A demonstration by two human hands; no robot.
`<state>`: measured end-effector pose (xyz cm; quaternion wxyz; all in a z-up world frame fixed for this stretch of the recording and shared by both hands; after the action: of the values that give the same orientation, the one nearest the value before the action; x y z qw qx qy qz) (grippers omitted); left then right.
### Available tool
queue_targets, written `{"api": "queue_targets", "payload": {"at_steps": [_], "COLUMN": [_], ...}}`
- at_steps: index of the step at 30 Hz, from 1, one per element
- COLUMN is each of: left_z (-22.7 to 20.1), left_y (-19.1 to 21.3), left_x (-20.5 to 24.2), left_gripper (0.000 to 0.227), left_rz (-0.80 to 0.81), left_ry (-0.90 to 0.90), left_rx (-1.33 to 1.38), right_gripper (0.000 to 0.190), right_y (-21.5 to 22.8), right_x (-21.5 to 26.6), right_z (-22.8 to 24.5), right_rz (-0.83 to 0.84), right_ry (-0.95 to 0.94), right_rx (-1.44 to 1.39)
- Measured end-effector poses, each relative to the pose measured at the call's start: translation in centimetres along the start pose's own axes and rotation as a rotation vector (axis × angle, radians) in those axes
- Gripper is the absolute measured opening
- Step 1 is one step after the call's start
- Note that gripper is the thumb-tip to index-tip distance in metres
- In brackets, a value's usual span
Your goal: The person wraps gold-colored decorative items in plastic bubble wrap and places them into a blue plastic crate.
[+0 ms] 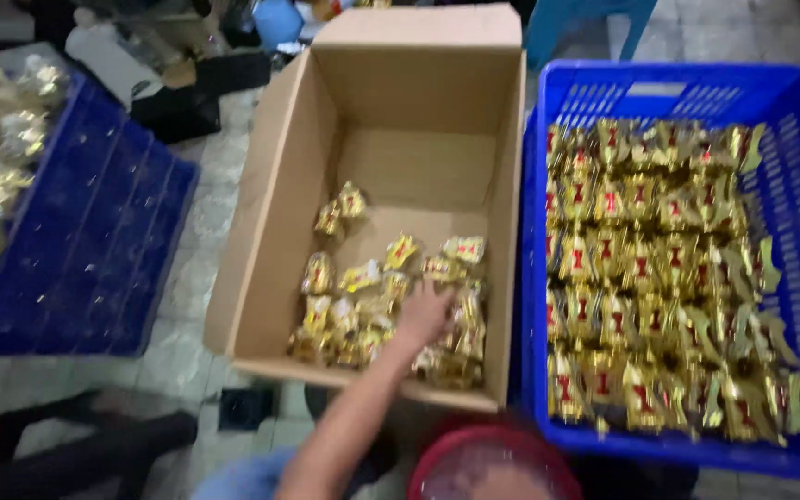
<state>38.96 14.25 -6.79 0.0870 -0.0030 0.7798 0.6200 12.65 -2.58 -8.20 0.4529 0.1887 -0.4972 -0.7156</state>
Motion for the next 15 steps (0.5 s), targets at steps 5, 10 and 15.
{"api": "queue_targets", "payload": {"at_steps": [5, 10, 15], "left_z": [-2.0, -5.4, -10.0], "left_y": [18.3, 27.4, 30.0], "left_x": [-0.4, 2.6, 5.5], "left_gripper": [0.038, 0.040, 0.054], "left_rz": [0.091, -0.066, -0.028], "left_ry": [0.225, 0.129, 0.300], "left_rx": [0.404, 0.719, 1.437], "right_gripper": [0.014, 0.039, 0.112], "right_y": [28.4, 37.8, 42.0], "right_x": [-3.1, -1.2, -0.1], "right_z": [6.0, 3.6, 3.5], "right_rz": [-0.385, -0.845, -0.968], "right_ry": [0.005, -0.032, 0.053], "right_rx": [-0.448, -0.318, -0.357]}}
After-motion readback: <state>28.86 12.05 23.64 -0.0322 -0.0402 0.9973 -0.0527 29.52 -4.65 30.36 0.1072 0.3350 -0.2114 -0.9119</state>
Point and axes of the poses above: each hand's wrist, its own x-axis away from the middle knuckle, its own y-axis out of the back of the hand, z = x × y, the point moved 9 cm from there along -x, towards the middle knuckle, and after that the axes turned 14 degrees about -z, right-handed, at the moved point
